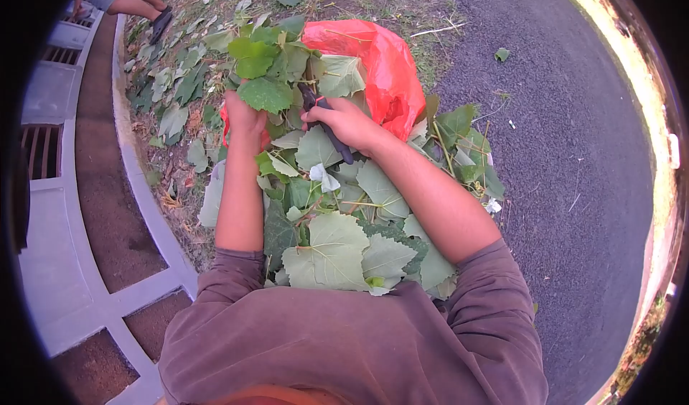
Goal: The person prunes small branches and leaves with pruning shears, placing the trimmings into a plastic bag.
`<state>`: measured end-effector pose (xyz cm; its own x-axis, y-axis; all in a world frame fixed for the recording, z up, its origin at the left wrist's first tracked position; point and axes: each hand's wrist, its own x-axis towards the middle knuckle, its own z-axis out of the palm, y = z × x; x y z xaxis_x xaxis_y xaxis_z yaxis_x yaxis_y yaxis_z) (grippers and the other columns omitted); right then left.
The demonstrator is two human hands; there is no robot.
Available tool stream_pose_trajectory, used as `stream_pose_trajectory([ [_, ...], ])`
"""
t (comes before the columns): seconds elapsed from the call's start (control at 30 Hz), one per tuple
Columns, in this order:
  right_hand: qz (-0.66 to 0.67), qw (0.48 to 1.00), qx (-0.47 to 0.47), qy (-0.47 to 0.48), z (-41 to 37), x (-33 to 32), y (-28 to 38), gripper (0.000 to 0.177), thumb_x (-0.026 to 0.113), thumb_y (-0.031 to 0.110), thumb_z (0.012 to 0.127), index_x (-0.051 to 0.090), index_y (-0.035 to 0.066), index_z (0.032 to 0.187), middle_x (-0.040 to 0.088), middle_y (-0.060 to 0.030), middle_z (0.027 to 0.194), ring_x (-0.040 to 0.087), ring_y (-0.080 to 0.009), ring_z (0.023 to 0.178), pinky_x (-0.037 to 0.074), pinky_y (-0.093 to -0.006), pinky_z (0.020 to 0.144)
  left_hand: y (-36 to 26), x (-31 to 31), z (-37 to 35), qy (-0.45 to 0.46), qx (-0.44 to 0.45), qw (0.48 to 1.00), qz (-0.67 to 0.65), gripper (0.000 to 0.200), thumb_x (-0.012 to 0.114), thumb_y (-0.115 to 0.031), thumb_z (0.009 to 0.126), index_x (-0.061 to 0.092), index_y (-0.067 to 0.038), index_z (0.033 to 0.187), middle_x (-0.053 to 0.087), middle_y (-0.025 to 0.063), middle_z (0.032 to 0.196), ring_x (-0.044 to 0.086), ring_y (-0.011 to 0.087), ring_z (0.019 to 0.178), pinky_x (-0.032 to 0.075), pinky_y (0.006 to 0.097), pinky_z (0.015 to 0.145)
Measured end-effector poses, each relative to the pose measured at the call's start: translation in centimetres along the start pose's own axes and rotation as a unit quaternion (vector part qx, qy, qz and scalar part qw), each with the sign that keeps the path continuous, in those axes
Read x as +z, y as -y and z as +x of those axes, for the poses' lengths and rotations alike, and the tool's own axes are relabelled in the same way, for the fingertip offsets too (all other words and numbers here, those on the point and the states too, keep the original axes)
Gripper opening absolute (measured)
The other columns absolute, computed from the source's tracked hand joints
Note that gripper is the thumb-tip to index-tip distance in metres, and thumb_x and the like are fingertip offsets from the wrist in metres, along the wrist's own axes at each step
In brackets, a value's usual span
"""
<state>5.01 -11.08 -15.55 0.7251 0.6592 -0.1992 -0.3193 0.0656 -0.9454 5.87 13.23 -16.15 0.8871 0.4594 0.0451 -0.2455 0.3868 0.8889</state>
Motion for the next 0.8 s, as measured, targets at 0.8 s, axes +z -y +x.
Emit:
stream_pose_trajectory([
  [0.8, -0.296, 0.944, 0.050, -0.136, -0.5, 0.0, 0.6, 0.065, 0.071, 0.062, 0.088, 0.075, 0.001, 0.110, 0.076, -0.0145, 0.099, 0.074, -0.0277, 0.092, 0.055, -0.0418, 0.086, -0.7, -1.7, 1.4, -0.025, 0.084, 0.994, 0.064, 0.025, 0.074, -0.005, 0.100, 0.069, 0.002, 0.123, 0.075, 0.0092, 0.112, 0.073, 0.0202, 0.092, 0.060, 0.0362, 0.078],
])
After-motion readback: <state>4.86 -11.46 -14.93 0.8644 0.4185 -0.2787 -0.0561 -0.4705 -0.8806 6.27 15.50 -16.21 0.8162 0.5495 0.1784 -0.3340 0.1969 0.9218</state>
